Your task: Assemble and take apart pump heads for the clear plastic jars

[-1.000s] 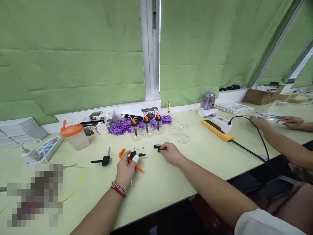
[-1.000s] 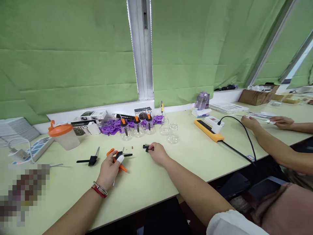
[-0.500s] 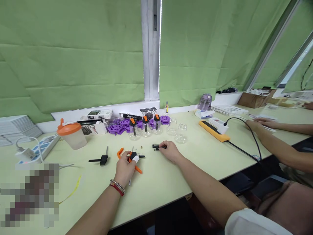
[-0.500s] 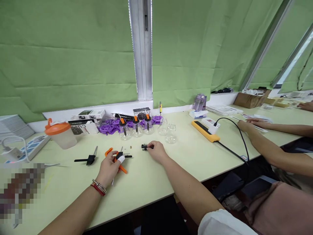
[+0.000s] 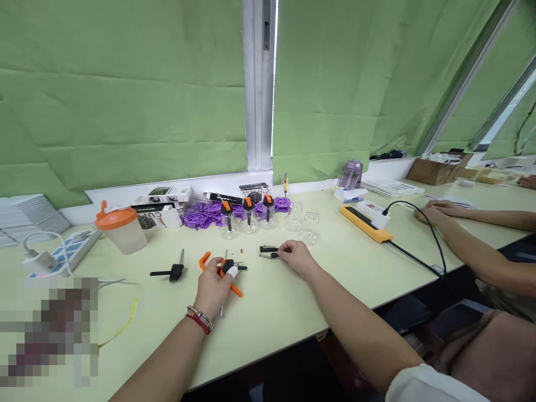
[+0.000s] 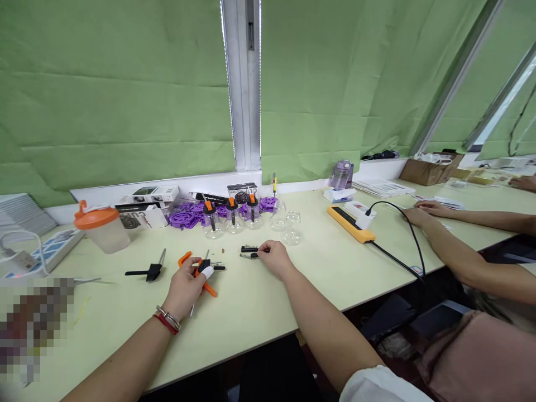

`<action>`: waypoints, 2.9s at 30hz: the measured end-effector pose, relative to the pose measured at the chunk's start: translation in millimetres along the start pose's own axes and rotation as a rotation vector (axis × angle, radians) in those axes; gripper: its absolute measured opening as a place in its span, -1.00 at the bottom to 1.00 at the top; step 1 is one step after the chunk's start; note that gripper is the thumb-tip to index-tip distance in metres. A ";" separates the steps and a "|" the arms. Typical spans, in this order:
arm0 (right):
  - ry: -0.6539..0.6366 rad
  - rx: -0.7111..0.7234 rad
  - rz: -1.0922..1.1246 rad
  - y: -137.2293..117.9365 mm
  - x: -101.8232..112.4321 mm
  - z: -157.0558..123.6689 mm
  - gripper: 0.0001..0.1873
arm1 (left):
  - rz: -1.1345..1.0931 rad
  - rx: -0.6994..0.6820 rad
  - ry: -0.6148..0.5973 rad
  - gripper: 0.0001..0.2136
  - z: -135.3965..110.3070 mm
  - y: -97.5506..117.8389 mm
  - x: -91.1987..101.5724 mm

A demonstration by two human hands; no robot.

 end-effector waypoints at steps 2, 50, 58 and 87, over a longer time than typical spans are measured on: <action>0.004 0.005 0.003 -1.6 1.4 -0.5 -0.87 | 0.017 0.008 -0.005 -0.52 -0.4 0.2 0.1; -0.254 0.001 -0.315 -30.0 -57.6 56.9 -0.88 | 0.050 -0.012 -0.028 -0.52 -0.5 4.7 -1.0; -0.174 -0.071 -0.082 -8.2 -63.8 67.9 -0.71 | 0.043 0.000 -0.032 -0.57 -0.9 6.4 -1.2; -0.149 0.012 -0.118 3.2 -37.3 67.4 -0.72 | 0.073 -0.023 -0.030 -0.60 2.2 2.5 -2.4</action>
Point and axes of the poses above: each hand's wrist, its own z-axis towards the middle knuckle, its own x-axis out of the back of the hand, y = z × x, the point moved 9 cm from there along z, towards the middle knuckle, and after that the axes turned 10 degrees about y, right-handed, at the moved point
